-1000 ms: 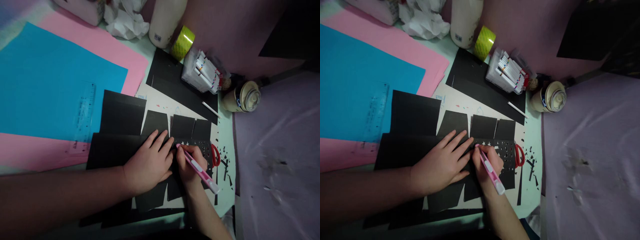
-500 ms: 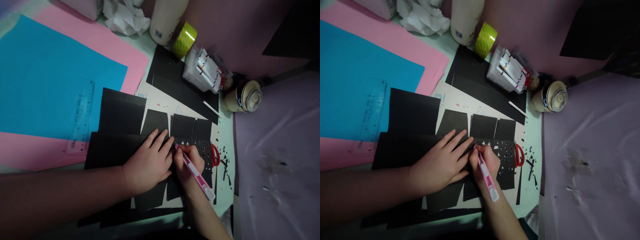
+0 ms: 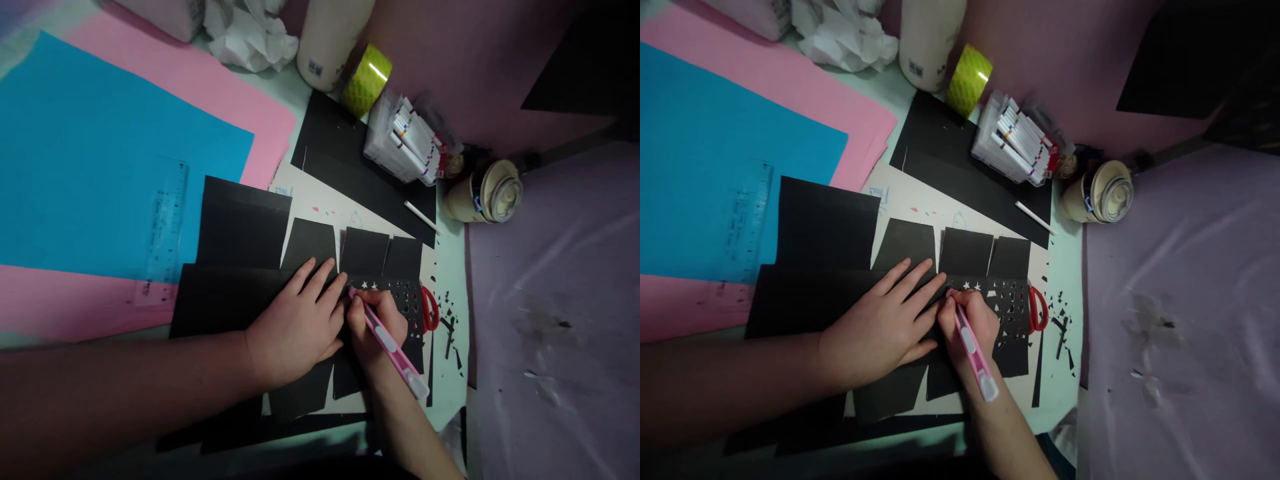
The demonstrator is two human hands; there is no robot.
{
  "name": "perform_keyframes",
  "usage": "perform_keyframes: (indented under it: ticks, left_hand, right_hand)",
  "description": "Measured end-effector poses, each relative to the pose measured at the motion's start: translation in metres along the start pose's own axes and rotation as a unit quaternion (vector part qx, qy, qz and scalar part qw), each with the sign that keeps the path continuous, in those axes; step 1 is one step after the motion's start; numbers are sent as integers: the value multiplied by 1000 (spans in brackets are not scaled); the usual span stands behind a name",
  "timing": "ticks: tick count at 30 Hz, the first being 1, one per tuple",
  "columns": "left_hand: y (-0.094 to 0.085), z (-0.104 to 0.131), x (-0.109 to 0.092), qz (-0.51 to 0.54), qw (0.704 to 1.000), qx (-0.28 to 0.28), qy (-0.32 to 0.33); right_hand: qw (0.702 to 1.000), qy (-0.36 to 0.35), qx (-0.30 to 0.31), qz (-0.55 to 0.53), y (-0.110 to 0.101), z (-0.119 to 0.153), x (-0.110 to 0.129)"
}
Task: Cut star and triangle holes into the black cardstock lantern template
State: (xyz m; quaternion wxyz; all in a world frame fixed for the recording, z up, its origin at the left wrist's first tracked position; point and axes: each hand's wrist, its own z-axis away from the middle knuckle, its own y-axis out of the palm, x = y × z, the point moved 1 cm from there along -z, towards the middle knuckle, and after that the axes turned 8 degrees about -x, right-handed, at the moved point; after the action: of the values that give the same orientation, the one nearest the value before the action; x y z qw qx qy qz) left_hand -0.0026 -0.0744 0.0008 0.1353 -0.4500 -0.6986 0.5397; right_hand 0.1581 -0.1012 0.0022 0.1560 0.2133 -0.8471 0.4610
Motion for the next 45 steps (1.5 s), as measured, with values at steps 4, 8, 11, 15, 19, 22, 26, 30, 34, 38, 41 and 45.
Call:
perform_keyframes:
  ticks: [4,8,11,15,19,22,26,30,34,38,41,45]
  left_hand:
    - [2,0,1,0,1000,8,-1]
    - [2,0,1,2,1000,5,-1]
    - [2,0,1,3,1000,3,-2]
    - [1,0,0,2,1000,6,0]
    - [0,0,0,3,1000,7,-1]
    - [0,0,0,7,1000,7,-3]
    - [1,0,1,10,1000,9,-3]
    - [1,-1,1,11,1000,11,-3]
    - [1,0,1,7,1000,11,-2]
    - [1,0,1,6,1000,11,-2]
    - [1,0,0,4,1000,13,-2]
    - [0,0,0,5,1000,11,0]
  right_hand:
    - [998,46,-34,0,0,2,0]
    - [999,35,-37,-4,2,1,-1]
    - [999,39,-33,1,2,0,-1]
    - [998,48,-26,-1,2,0,-1]
    - [999,45,-30,-2,2,0,-1]
    - [998,42,-35,9,3,-1,-1]
    - [998,40,-36,17,3,-4,1]
    - [998,47,-33,16,2,-6,3]
    - [998,52,-30,19,1,-6,3]
    - [998,52,-26,21,1,-6,2]
    - [998,51,-30,18,1,-6,2]
    - [999,40,-27,11,1,-6,1]
